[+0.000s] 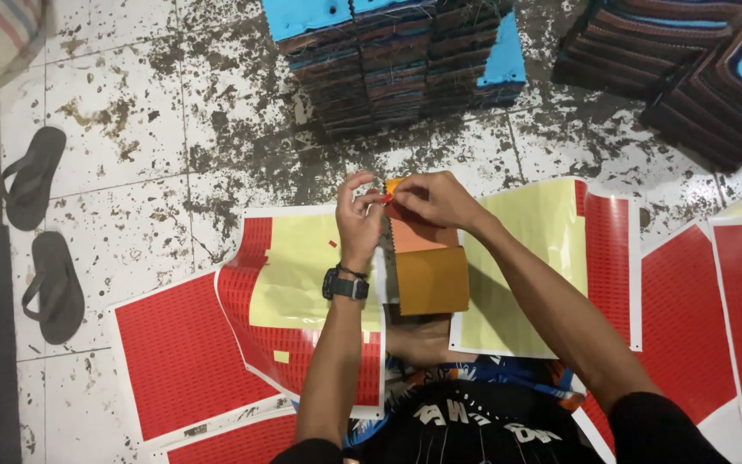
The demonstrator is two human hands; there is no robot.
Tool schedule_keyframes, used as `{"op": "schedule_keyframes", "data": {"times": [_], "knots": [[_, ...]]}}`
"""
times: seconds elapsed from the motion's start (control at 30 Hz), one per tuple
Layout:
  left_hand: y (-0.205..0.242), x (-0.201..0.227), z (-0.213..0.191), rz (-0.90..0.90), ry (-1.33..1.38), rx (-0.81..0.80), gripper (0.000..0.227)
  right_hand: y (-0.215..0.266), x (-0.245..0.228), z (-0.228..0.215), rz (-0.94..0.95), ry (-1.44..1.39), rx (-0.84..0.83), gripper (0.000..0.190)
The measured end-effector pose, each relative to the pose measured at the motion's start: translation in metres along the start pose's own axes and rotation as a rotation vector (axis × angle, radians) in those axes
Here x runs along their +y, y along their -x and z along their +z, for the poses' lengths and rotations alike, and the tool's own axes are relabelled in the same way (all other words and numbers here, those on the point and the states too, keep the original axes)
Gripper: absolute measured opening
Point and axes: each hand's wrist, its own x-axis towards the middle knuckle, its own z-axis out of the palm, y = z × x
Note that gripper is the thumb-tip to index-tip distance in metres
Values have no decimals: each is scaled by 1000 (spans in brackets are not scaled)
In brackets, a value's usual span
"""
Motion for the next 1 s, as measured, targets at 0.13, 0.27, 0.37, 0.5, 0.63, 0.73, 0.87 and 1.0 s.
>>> {"op": "schedule_keyframes", "data": {"times": [0.13,0.27,0.37,0.5,0.63,0.73,0.87,1.0], "knots": [[1,3,5,34,-46,-50,51,-5,3,-3,44,14,-45,13],[5,7,10,171,-392,-2,48,-6,17,3,97,57,-39,12],[8,-3,6,272,-691,38,31,-9,24,8,149,11,7,13],[13,-20,5,373,-983,75,13,-13,27,11,204,15,32,16],[11,-38,5,402,-1027,95,11,-18,34,19,213,33,42,14],[12,-34,10,397,-1102,96,18,-23,41,23,213,98,44,14],[14,-21,15,413,-1246,81,28,-24,32,26,308,281,-15,21],[15,-15,18,410,-1337,98,31,-31,42,29,364,563,6,42]]}}
